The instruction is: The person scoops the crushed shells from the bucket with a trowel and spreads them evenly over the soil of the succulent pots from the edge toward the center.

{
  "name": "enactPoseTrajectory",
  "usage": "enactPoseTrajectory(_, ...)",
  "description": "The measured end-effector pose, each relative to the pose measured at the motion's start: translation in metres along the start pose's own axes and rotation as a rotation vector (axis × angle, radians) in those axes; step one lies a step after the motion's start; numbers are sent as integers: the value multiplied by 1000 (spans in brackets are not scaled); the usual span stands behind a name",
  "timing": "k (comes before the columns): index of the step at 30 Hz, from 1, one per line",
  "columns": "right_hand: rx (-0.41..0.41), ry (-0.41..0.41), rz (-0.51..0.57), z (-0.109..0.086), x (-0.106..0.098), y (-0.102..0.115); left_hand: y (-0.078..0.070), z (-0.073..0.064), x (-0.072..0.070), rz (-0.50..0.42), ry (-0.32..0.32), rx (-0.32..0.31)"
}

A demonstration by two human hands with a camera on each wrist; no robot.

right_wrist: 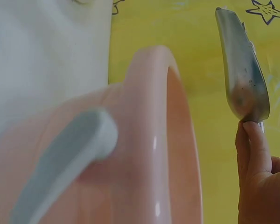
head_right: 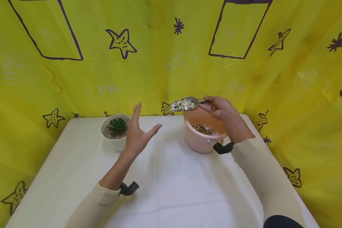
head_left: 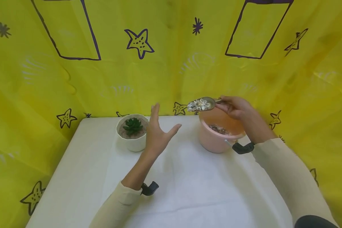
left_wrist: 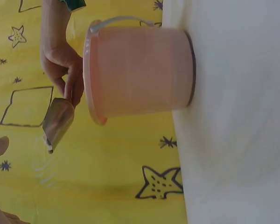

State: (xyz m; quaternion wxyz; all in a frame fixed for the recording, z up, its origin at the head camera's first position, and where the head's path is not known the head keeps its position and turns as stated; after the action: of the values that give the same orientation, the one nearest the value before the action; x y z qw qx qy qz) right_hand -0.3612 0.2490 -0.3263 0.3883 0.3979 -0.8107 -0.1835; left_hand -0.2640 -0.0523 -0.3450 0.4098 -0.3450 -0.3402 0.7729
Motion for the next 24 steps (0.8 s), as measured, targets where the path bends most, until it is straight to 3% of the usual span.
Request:
enactPoseTrajectory(13,-5,22,-50,7,41,-14,27,13,-63,173,-147,31)
enactPoseTrajectory(18,-40,28,-121,16,59,-26,47,10,-80,226,-110,-38)
enactPoseTrajectory(24,-79,19,-200,27,76,-46,71,5,-90,263,-42,-146)
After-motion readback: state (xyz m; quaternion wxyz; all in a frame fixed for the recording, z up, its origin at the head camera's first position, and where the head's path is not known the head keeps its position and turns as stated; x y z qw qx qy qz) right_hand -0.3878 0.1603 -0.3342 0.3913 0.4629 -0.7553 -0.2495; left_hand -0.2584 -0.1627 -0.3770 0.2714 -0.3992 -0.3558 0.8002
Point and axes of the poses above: each hand's wrist, its own z-axis towards the middle knuckle, its own x-axis out of the palm, y = z × x, the point moved 6 cm from there along z, towards the middle knuckle, and after that the axes turned 13 degrees about -y, right-handed, at the moved point
